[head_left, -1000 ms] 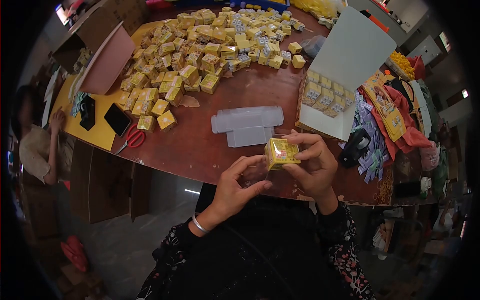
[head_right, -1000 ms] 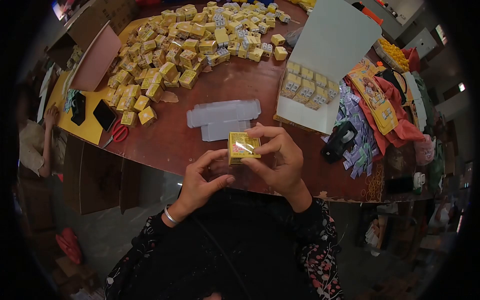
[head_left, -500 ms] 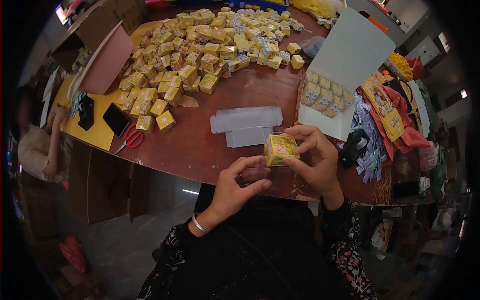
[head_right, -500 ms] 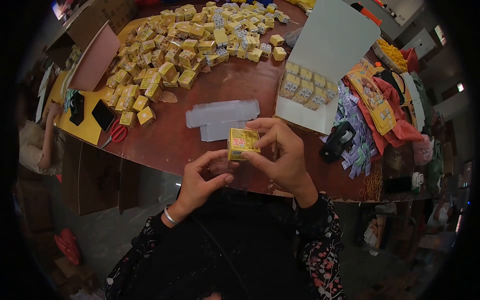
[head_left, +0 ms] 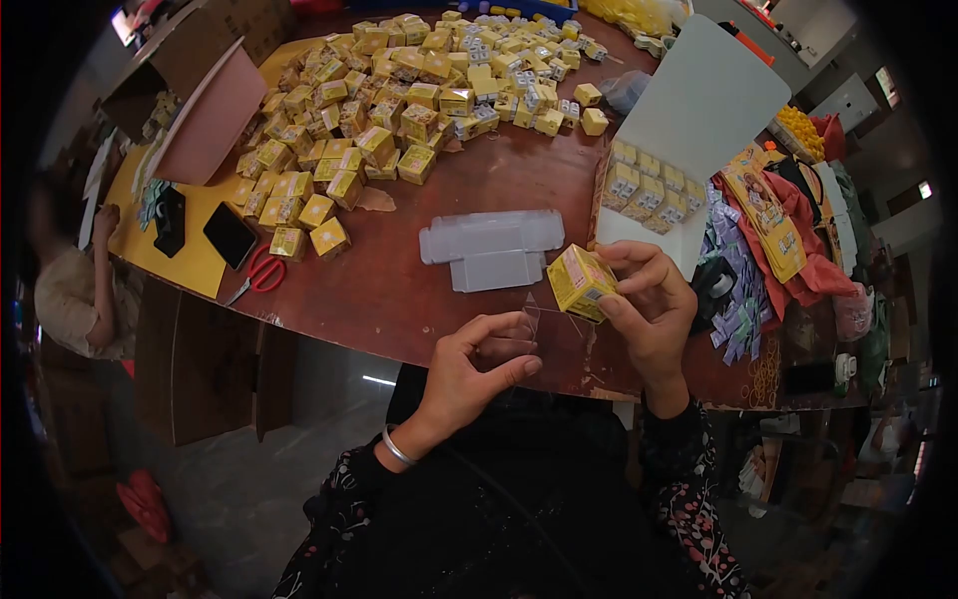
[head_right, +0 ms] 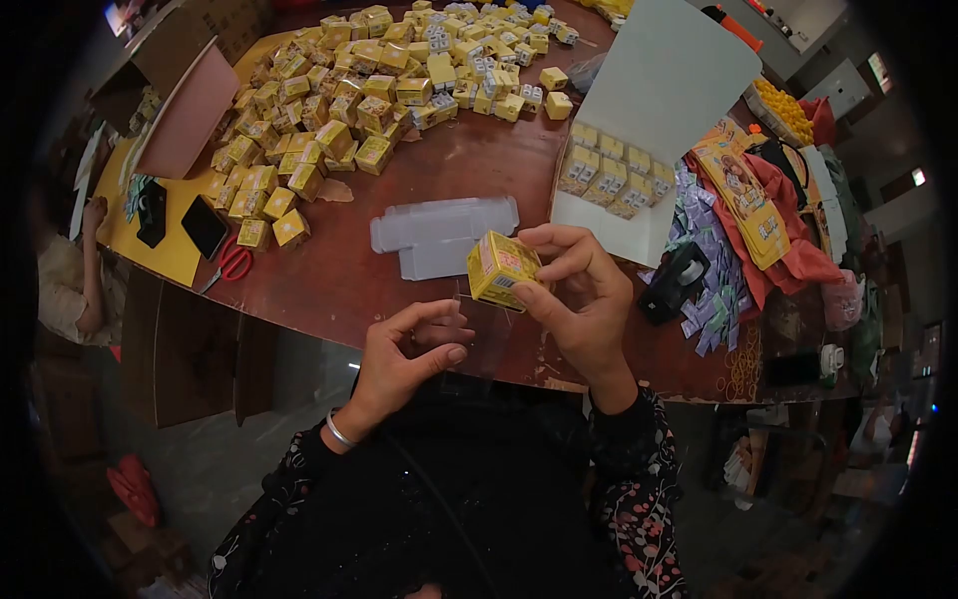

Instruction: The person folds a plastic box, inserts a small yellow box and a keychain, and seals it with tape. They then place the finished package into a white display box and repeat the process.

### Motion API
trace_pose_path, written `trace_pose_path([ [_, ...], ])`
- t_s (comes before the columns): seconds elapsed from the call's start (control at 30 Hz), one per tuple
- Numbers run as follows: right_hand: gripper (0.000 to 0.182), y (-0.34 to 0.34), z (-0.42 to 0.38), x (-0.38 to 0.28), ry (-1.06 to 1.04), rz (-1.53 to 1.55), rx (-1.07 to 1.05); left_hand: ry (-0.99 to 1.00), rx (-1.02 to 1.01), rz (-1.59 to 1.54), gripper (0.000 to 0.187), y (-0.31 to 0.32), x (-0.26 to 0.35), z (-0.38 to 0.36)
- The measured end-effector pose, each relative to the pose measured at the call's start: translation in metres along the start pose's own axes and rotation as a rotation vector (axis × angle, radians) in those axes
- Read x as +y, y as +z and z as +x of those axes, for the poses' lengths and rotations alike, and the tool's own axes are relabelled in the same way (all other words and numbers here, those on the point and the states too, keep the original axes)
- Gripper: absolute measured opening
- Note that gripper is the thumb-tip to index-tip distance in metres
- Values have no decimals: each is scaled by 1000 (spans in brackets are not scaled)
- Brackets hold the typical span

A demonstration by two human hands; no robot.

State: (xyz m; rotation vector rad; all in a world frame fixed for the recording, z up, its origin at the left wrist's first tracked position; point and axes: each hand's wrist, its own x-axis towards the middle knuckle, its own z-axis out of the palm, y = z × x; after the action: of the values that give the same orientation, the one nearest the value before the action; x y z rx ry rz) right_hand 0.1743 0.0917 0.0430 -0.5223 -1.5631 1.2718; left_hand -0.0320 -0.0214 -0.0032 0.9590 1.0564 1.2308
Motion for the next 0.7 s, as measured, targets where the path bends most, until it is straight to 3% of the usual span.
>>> trace_pose_path([
  [0.3,17,12,-15,12,-72,-97,37,61,1,-105,52,4,-1,0],
  [0.4,25,2,-7,-6,-23,-451,-84,93,1,-152,53,4,-5,0],
  [0.5,31,0,4,-19,-139,-627,-259,61,-26,-168,53,4,-4,-1],
  [0.7,26,-2,10,-26,-134,-647,-468,76,-58,-191,53,7,-4,0],
])
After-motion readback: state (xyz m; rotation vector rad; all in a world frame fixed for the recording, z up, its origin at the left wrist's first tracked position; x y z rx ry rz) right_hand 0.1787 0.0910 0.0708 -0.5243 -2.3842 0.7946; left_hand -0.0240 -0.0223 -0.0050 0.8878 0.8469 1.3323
